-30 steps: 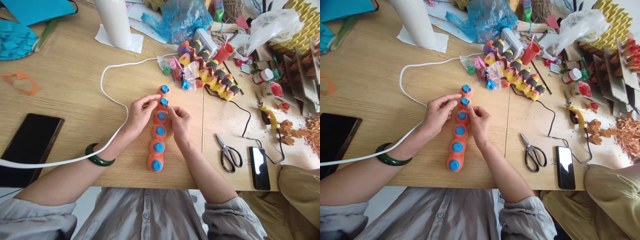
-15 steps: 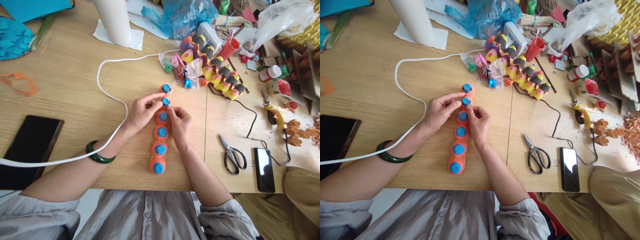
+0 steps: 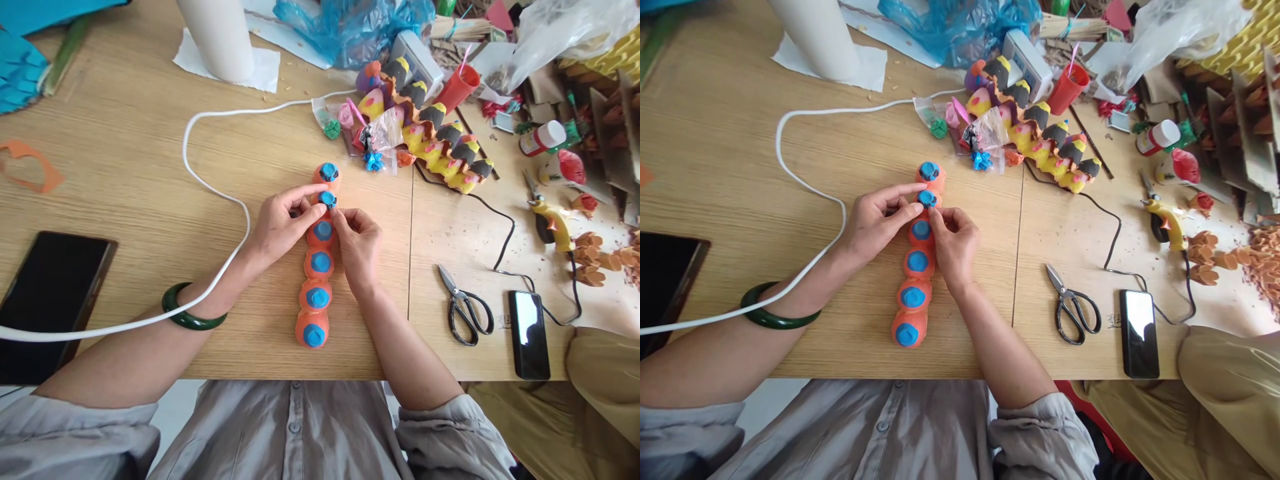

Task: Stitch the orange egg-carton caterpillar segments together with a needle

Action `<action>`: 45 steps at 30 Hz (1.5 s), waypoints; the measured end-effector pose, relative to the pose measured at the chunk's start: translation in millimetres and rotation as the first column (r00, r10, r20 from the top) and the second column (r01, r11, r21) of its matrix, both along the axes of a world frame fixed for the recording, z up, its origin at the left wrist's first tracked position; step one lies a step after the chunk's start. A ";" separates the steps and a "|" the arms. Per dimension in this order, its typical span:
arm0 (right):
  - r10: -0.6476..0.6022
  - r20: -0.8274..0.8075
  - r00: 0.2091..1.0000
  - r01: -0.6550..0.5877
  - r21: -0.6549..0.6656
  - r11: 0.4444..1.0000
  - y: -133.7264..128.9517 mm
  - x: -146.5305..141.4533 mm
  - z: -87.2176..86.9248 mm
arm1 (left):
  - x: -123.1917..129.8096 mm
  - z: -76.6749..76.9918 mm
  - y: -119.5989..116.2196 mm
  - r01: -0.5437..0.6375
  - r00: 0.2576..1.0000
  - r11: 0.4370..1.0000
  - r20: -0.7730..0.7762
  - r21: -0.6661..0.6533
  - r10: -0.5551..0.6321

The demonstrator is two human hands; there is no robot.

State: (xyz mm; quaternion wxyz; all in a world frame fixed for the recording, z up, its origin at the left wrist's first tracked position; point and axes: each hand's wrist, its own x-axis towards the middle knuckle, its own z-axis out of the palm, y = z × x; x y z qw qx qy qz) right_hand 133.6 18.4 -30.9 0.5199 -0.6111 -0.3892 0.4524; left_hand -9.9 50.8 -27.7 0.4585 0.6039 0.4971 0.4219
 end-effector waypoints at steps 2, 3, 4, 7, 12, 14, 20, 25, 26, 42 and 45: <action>-0.001 0.003 1.000 0.001 0.003 1.000 -0.3 -0.2 0.7 | 0.0 -0.5 0.2 0.002 1.000 1.000 -0.009 0.004 -0.002; 0.000 0.002 1.000 0.000 0.003 1.000 -0.4 -0.2 1.3 | 0.0 -1.0 0.3 0.001 1.000 1.000 -0.014 0.009 -0.001; 0.002 0.001 1.000 -0.002 0.001 1.000 -0.5 -0.2 1.8 | 0.0 -1.5 0.5 -0.001 1.000 1.000 -0.019 0.017 0.001; 0.009 -0.005 1.000 -0.009 -0.011 1.000 -0.7 -0.1 3.0 | 0.2 -3.5 0.4 -0.008 1.000 0.999 -0.029 0.041 0.009; 0.012 0.003 1.000 -0.012 -0.024 1.000 -0.2 0.7 2.0 | 2.5 -6.0 -0.5 -0.033 0.998 0.997 -0.051 0.072 0.037; 0.017 0.009 1.000 -0.017 -0.021 1.000 0.3 1.0 1.1 | 3.4 -6.5 -0.8 -0.039 0.997 0.996 -0.057 0.081 0.044; 0.030 0.035 0.999 -0.029 -0.011 1.000 3.0 1.4 -0.9 | 2.7 -8.6 -0.7 -0.042 0.996 0.996 -0.071 0.084 0.049; 0.052 0.007 0.999 -0.052 0.005 0.999 4.4 4.6 -2.2 | 2.1 -8.6 -0.8 -0.036 0.997 0.994 -0.070 0.101 0.043; 0.058 -0.002 0.998 -0.058 -0.002 0.998 4.0 5.5 -2.4 | 2.2 -8.1 -1.0 -0.038 0.997 0.994 -0.069 0.101 0.045; 0.030 0.058 0.998 -0.036 0.102 0.994 -6.8 6.2 -4.9 | 3.3 -2.8 -3.1 -0.047 0.997 0.996 -0.061 0.077 0.052; 0.043 0.082 0.996 -0.052 0.113 0.992 -7.4 6.1 -5.4 | 3.8 -5.2 -2.5 -0.046 0.996 0.996 -0.074 0.080 0.052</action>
